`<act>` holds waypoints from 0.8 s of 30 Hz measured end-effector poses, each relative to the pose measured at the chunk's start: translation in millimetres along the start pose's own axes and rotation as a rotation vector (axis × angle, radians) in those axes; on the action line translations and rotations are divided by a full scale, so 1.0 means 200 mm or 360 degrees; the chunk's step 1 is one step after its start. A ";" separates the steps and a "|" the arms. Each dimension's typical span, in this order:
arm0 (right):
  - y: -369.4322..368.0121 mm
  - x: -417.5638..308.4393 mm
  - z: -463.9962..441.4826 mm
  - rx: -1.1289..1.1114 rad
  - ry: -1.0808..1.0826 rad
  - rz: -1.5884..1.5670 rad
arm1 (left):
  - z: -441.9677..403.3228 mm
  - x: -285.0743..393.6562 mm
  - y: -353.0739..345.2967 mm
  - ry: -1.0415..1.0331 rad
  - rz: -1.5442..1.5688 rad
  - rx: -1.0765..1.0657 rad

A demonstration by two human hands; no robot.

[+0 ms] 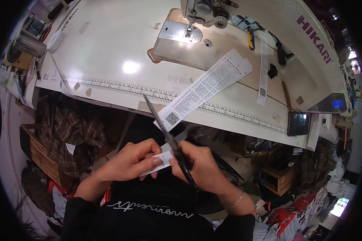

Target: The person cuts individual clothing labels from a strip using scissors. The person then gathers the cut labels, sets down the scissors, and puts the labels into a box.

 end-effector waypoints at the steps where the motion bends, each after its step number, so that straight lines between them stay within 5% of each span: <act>1: 0.04 0.00 0.00 0.0086 -0.0055 -0.0015 | 0.02 -0.01 0.02 0.0013 -0.0033 -0.0015; 5: 0.40 -0.19 0.04 0.0879 0.0067 0.0851 | 0.17 -0.05 0.19 0.0073 -0.0060 0.0005; 8: 0.59 -0.33 0.03 0.1423 0.0562 0.1457 | 0.23 -0.06 0.29 0.0084 -0.0048 0.0147; 15: 0.76 -0.30 -0.11 0.1825 0.0662 0.2263 | 0.09 -0.04 0.29 0.0067 -0.0110 0.0464; 19: 0.77 -0.28 0.01 0.1904 0.0552 0.2104 | 0.04 -0.05 0.29 0.0065 -0.0080 0.0525; 21: 0.69 -0.26 0.09 0.1670 0.0441 0.1862 | 0.04 -0.07 0.28 0.0115 -0.0013 0.0505; 24: 0.50 -0.08 0.14 0.0772 -0.0017 0.0904 | 0.03 -0.07 0.27 0.0106 0.0073 0.0514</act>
Point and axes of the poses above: each hand's wrist, its own z-axis away from the middle knuckle, its own y-axis out of the back of the hand, x = y × z, the point moved 9 cm from there along -z, towards the middle knuckle, and after that the axes turned 6 degrees about -y, right-handed, at the moved point
